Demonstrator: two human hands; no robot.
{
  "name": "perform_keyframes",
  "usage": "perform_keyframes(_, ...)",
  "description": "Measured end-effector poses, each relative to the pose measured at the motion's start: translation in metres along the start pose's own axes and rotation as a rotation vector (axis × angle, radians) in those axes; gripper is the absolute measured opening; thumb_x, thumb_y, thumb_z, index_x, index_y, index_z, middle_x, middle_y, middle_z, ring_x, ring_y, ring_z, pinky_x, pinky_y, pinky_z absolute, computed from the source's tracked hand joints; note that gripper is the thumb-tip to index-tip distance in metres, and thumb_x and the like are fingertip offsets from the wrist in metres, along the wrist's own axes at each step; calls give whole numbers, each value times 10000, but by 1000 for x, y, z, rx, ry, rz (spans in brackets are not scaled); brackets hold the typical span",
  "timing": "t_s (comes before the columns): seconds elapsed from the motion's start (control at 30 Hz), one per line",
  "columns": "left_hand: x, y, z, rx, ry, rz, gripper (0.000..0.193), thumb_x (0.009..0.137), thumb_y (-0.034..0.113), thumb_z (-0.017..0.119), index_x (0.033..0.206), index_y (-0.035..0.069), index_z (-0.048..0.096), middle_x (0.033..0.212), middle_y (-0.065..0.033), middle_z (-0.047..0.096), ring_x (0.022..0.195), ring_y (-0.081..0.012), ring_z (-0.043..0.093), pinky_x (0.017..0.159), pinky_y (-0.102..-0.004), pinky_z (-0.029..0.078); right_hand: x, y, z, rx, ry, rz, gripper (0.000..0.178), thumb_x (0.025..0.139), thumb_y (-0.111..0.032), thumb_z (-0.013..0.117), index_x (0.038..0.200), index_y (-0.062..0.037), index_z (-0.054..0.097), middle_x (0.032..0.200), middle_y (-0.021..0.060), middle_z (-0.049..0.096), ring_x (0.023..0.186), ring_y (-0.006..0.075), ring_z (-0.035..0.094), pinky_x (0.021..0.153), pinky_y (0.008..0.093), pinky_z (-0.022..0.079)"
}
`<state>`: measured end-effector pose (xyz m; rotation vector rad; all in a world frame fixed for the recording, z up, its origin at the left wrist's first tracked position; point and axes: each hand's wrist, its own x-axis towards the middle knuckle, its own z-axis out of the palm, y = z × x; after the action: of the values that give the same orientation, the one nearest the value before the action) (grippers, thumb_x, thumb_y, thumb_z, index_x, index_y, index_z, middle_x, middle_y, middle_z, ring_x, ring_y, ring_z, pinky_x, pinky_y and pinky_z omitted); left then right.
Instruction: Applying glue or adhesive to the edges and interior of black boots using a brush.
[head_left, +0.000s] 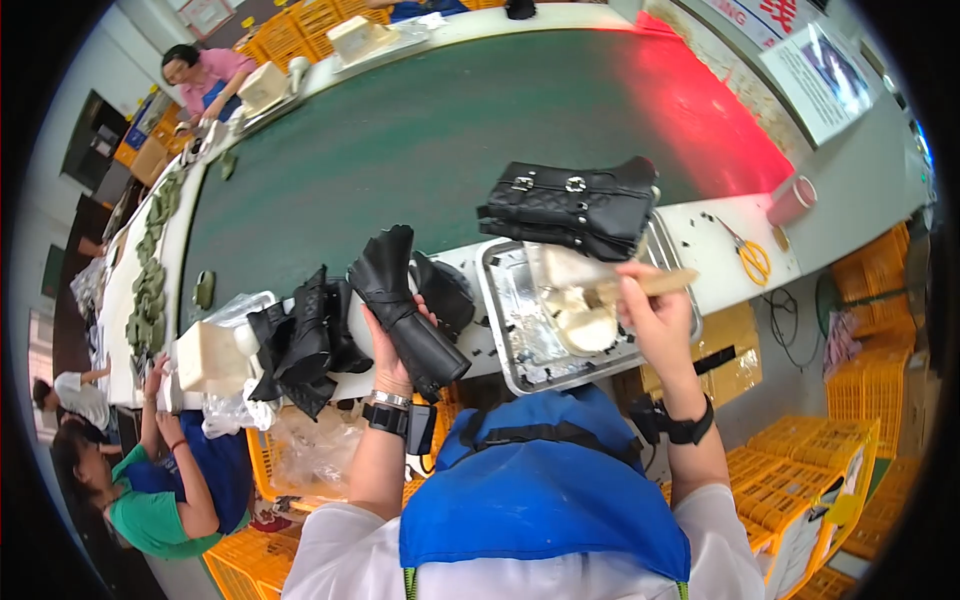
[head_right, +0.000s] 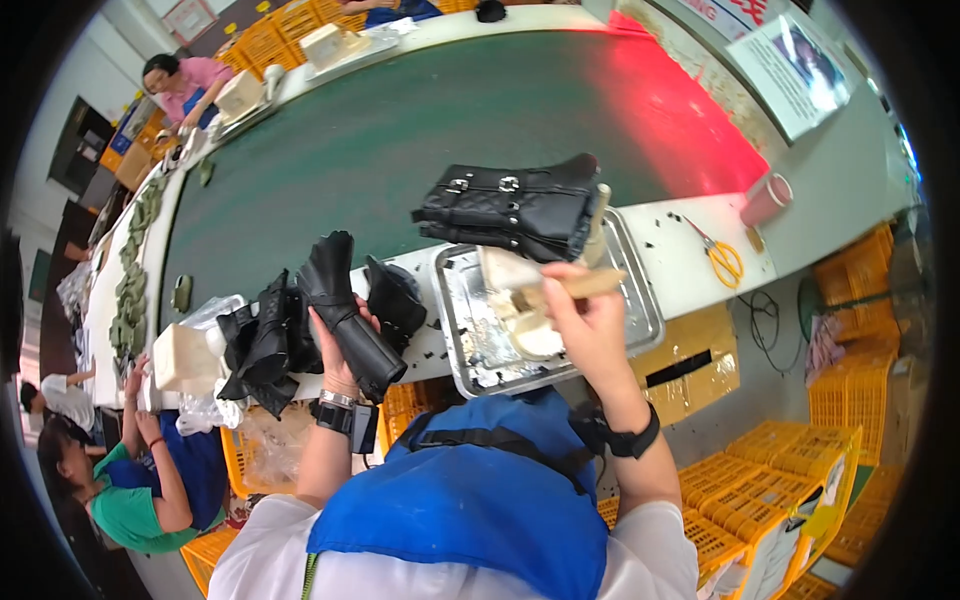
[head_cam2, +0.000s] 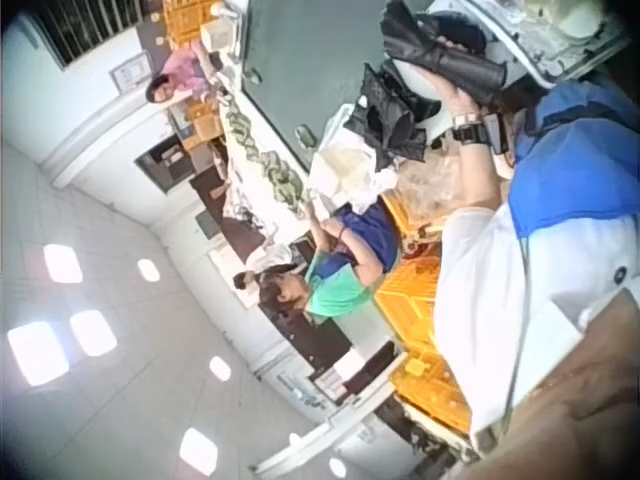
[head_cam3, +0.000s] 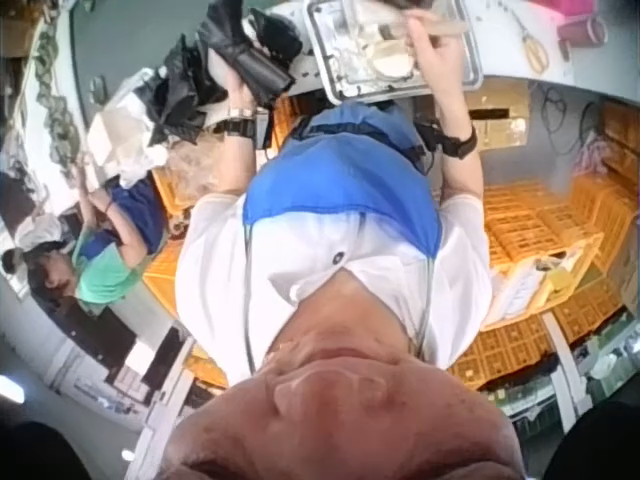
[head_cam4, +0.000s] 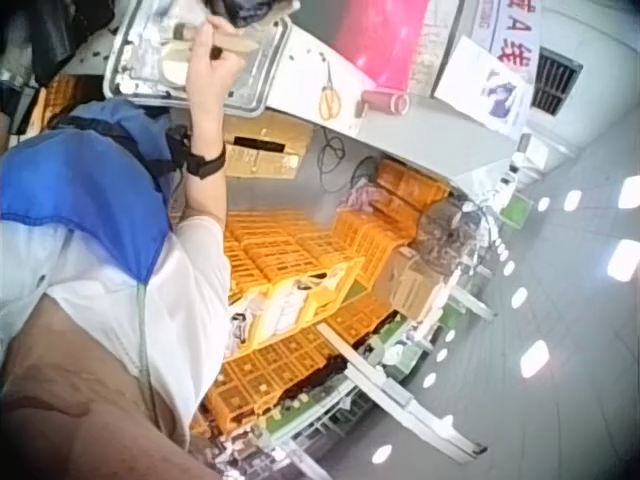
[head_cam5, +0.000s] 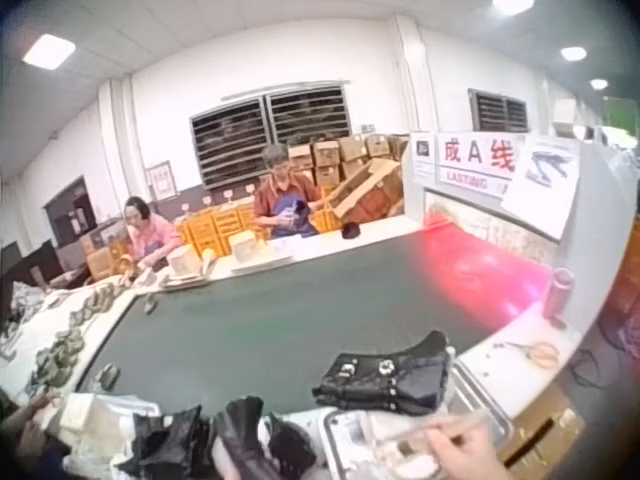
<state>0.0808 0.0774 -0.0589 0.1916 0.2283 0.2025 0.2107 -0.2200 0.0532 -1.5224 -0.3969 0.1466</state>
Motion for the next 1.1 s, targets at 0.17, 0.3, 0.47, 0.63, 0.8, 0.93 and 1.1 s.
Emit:
perform_keyframes(0.17, -12, 10, 4, 22, 7, 88, 728, 821, 634, 429, 1186, 4, 426, 1062, -125, 559, 926, -255, 577, 875, -400, 469, -16, 13, -16, -27, 58, 141, 170, 871, -138, 568, 922, 21, 597, 647, 15, 555, 538, 45, 494, 487, 178, 393)
perform_keyframes(0.3, -29, 35, 33, 242, -43, 269, 634, 863, 438, 467, 1272, -36, 367, 1280, -198, 434, 1195, -299, 414, 1018, -424, 324, -19, 9, -24, -47, 72, 130, 177, 871, -147, 571, 903, 25, 598, 645, 24, 561, 537, 48, 494, 485, 179, 394)
perform_keyframes(0.47, -35, 57, 53, 891, 188, 519, 606, 784, 113, 612, 1314, 20, 333, 1242, -144, 484, 1136, -237, 469, 971, -363, 367, -18, 10, -25, -61, 85, 128, 171, 870, -145, 573, 895, 21, 602, 643, 21, 562, 538, 45, 493, 484, 177, 391)
perform_keyframes(0.63, -11, 50, 27, 2058, 546, 884, 744, 602, 128, 782, 1245, 58, 416, 1035, -140, 546, 938, -278, 535, 810, -360, 433, -20, 10, -17, -72, 51, 94, 165, 866, -141, 576, 880, 22, 602, 629, 13, 556, 523, 41, 486, 477, 177, 384)
perform_keyframes(0.8, 8, 30, -3, 2313, 739, 828, 760, 600, 295, 772, 1253, 130, 421, 1073, -150, 507, 968, -336, 503, 802, -431, 419, -23, 10, -15, -119, 32, 98, 147, 861, -123, 574, 858, 22, 601, 616, 7, 547, 516, 41, 481, 474, 181, 372)
perform_keyframes(0.93, 28, 39, -13, 2308, 918, 755, 778, 620, 339, 751, 1281, 130, 396, 1058, -152, 509, 961, -334, 505, 792, -446, 416, -24, 8, -13, -115, 27, 81, 141, 859, -116, 573, 857, 22, 601, 617, 8, 549, 515, 43, 481, 474, 186, 374)
perform_keyframes(1.1, 48, 36, -22, 2333, 1057, 763, 782, 632, 341, 744, 1292, 128, 384, 1031, -147, 506, 951, -330, 503, 779, -446, 408, -22, 9, -10, -147, 6, 42, 123, 849, -93, 576, 852, 28, 600, 617, 10, 550, 521, 47, 487, 479, 188, 377)
